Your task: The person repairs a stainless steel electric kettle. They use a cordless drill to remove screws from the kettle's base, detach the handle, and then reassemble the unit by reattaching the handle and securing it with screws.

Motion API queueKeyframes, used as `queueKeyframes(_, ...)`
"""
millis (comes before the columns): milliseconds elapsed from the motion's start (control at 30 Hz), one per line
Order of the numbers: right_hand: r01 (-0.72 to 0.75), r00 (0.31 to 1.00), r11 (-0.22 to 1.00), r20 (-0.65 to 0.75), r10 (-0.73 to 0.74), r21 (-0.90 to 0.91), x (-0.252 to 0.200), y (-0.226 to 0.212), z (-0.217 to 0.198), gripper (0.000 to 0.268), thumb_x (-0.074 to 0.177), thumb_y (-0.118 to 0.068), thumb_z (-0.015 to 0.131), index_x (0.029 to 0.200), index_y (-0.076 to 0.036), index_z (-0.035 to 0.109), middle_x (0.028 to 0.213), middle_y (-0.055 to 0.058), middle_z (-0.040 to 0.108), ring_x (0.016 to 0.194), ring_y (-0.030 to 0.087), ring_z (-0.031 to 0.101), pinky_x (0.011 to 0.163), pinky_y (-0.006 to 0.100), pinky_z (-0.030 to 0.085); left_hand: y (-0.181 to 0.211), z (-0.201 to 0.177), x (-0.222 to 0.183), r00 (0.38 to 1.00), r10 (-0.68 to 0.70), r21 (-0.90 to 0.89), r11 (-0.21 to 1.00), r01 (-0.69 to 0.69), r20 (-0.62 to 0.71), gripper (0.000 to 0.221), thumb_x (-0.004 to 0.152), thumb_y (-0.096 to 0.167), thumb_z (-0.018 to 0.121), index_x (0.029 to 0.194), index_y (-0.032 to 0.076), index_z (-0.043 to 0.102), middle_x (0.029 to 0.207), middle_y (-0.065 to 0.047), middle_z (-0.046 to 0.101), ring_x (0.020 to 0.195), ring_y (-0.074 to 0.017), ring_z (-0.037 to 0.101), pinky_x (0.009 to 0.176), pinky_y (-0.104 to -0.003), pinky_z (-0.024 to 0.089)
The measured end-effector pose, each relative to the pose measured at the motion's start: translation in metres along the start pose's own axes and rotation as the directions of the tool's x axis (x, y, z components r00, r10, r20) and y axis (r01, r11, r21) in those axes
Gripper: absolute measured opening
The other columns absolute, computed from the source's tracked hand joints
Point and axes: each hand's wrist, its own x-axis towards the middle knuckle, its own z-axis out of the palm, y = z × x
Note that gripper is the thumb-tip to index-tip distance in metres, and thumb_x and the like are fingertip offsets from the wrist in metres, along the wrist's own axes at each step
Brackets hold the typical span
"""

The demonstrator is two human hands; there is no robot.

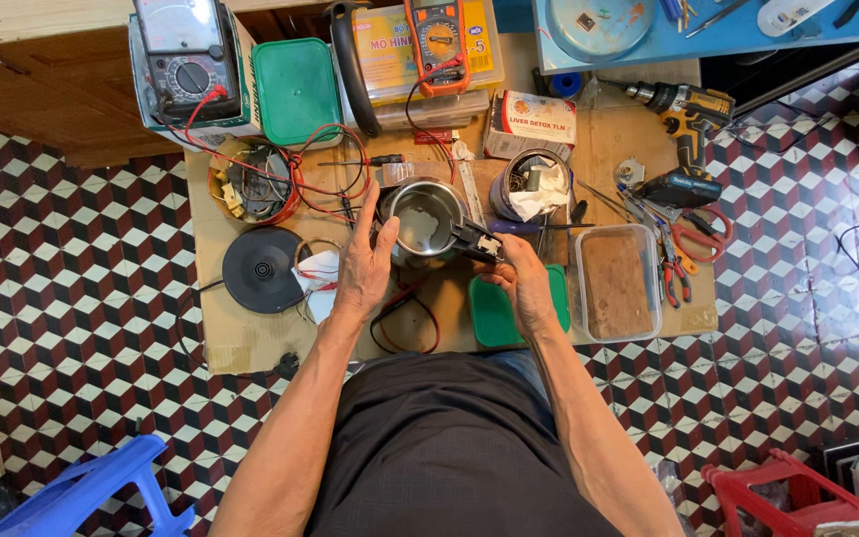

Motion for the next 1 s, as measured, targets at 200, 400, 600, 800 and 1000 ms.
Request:
queueKeyframes(200,0.007,1.0,1.0,0.021,-0.006,-0.011,0.001,0.003,-0.003,0.039,0.103,-0.036,0.058,0.129,-0.008,0.06,0.11,0.007,0.072,0.097,0.016,0.069,0.085,0.033,0.055,0.0,0.0,0.0,1.0,-0.019,0.006,1.0,0.019,0.004,0.064,0.107,0.041,0.05,0.162,0.016,0.03,0.164,-0.019,0.041,0.152,-0.0365,0.039,0.121,-0.042,0.034)
queueKeyframes(400,0.004,1.0,0.998,-0.001,-0.004,-0.059,-0.001,0.002,-0.001,0.041,0.103,-0.037,0.058,0.131,-0.008,0.061,0.113,0.005,0.07,0.098,0.014,0.066,0.087,0.033,0.054,0.0,-0.001,0.0,0.999,-0.046,0.005,0.999,0.046,0.017,0.063,0.107,0.041,0.049,0.162,0.017,0.029,0.163,-0.02,0.04,0.151,-0.0386,0.036,0.121,-0.044,0.033)
queueKeyframes(600,0.012,1.0,0.999,0.026,-0.011,-0.039,0.0,0.003,-0.003,0.043,0.101,-0.039,0.058,0.132,-0.008,0.06,0.115,0.003,0.069,0.099,0.012,0.066,0.088,0.033,0.055,-0.002,0.0,0.0,1.0,-0.011,0.01,1.0,0.011,0.003,0.064,0.107,0.044,0.049,0.162,0.017,0.03,0.164,-0.02,0.041,0.152,-0.0386,0.038,0.122,-0.044,0.034)
queueKeyframes(800,0.015,0.999,0.999,0.03,-0.013,-0.045,-0.001,0.003,-0.004,0.044,0.102,-0.039,0.058,0.132,-0.008,0.061,0.115,0.004,0.069,0.098,0.013,0.065,0.088,0.034,0.056,-0.004,0.0,0.0,1.0,-0.027,0.007,1.0,0.027,0.011,0.065,0.107,0.043,0.049,0.162,0.017,0.03,0.163,-0.02,0.04,0.151,-0.0388,0.037,0.121,-0.044,0.034)
queueKeyframes(1000,-0.022,1.0,0.992,-0.001,0.022,-0.127,-0.006,-0.007,0.005,0.05,0.098,-0.042,0.063,0.133,-0.007,0.06,0.114,0.006,0.068,0.097,0.015,0.067,0.086,0.033,0.055,-0.007,0.0,0.001,1.0,0.022,0.014,1.0,-0.022,0.008,0.064,0.108,0.043,0.049,0.162,0.015,0.03,0.164,-0.022,0.04,0.153,-0.0399,0.037,0.121,-0.045,0.034)
